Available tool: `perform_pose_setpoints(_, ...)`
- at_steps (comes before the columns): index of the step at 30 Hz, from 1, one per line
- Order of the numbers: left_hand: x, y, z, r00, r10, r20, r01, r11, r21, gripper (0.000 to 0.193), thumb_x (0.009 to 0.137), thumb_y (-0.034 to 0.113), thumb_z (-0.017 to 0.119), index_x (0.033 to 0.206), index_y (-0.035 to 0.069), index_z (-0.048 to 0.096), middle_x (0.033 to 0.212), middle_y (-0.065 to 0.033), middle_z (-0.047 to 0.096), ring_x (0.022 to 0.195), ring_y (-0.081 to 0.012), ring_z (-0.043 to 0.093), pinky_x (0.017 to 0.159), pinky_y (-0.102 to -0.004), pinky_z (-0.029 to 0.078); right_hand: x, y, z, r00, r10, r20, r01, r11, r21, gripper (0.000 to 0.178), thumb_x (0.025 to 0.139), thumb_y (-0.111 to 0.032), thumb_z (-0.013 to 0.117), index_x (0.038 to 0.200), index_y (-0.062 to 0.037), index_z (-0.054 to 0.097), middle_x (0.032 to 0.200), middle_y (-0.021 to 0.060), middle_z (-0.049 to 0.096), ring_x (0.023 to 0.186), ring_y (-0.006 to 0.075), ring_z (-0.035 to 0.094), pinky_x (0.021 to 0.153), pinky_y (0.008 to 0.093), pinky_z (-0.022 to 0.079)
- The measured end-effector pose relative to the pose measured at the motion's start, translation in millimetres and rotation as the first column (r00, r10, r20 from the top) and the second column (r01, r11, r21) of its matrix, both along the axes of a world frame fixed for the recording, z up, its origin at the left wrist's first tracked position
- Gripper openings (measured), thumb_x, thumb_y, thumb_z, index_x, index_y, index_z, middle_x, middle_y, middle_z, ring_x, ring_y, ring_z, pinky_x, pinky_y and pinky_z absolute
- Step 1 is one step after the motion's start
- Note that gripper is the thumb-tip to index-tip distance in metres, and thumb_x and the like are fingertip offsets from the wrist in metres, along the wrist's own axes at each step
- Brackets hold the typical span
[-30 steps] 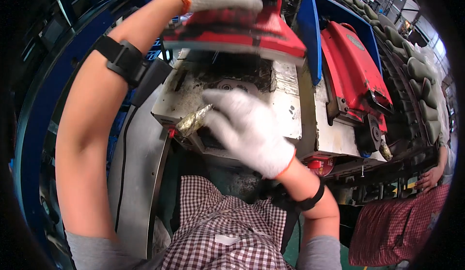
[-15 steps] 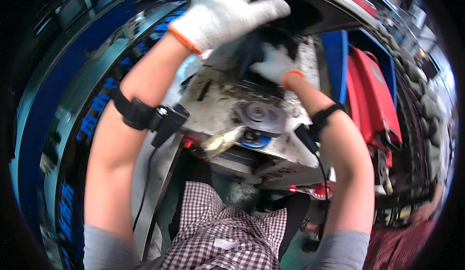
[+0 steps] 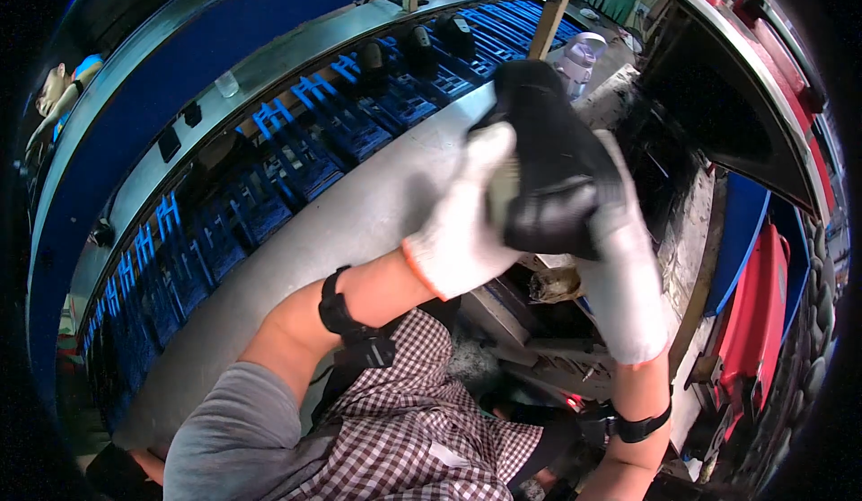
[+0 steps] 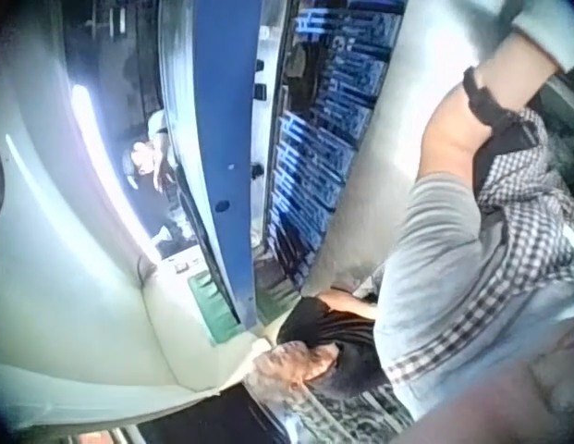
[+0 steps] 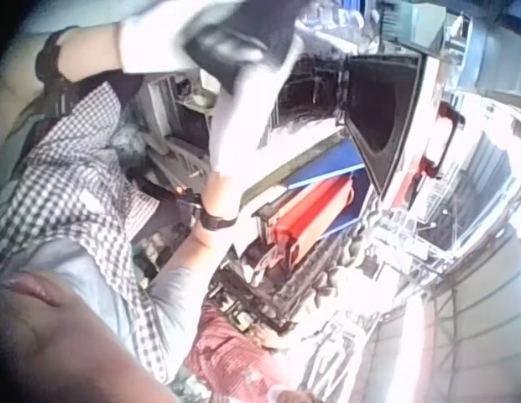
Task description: Operator uses specialized machinery to apply pressure and finish the soles of black leather shoes on a factory production line.
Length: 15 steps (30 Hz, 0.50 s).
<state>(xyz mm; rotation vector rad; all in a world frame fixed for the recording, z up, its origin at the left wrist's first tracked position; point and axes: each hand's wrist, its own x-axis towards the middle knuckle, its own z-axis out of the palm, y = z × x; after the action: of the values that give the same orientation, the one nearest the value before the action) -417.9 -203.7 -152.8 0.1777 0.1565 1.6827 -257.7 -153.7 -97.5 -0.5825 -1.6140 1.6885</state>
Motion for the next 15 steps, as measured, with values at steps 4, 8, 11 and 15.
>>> perform_pose_setpoints(4,-58,-47,0,0.990,0.104,0.096,-0.099,0.994,-0.053,0.046,0.095,0.035,0.063,0.136,0.014,0.061,0.127,-0.0101,0.070,0.121,-0.0279,0.066,0.114,-0.0515,0.048,0,-29,26,0.923,-0.044,0.381,-0.146,0.880,0.453,0.091,0.103,-0.065,0.054,0.163,0.0016,0.036,0.162,0.0197,0.046,0.144,0.0286,0.051,0.117,0.0410,0.042)
perform_pose_setpoints(8,-178,-39,-58,0.927,0.233,-0.295,-0.335,0.867,-0.369,0.023,0.089,0.022,0.068,0.110,0.013,0.065,0.107,-0.0076,0.070,0.098,-0.0298,0.072,0.093,-0.0595,0.057,50,-9,10,0.933,-0.331,0.138,0.186,0.776,0.602,0.092,0.104,-0.067,0.050,0.161,0.0040,0.036,0.156,0.0258,0.051,0.140,0.0323,0.055,0.113,0.0455,0.045)
perform_pose_setpoints(11,-259,-5,-96,0.783,0.210,-0.586,-0.566,0.632,-0.529,0.017,0.081,0.020,0.077,0.086,0.008,0.067,0.085,-0.0079,0.066,0.077,-0.0223,0.066,0.066,-0.0393,0.053,98,7,13,0.827,-0.556,0.082,0.393,0.676,0.624,0.082,0.107,-0.056,0.051,0.161,0.0040,0.038,0.156,0.0232,0.051,0.143,0.0313,0.053,0.118,0.0408,0.041)
perform_pose_setpoints(15,-332,36,-134,0.222,0.092,-0.971,-0.945,0.264,-0.191,0.067,0.072,0.025,0.083,0.128,-0.002,0.058,0.119,-0.0237,0.067,0.108,-0.0371,0.066,0.093,-0.0446,0.052,122,7,8,0.650,-0.738,0.183,0.429,0.554,0.714,0.061,0.115,-0.036,0.040,0.161,0.0032,0.038,0.155,0.0201,0.053,0.142,0.0271,0.054,0.119,0.0374,0.041)
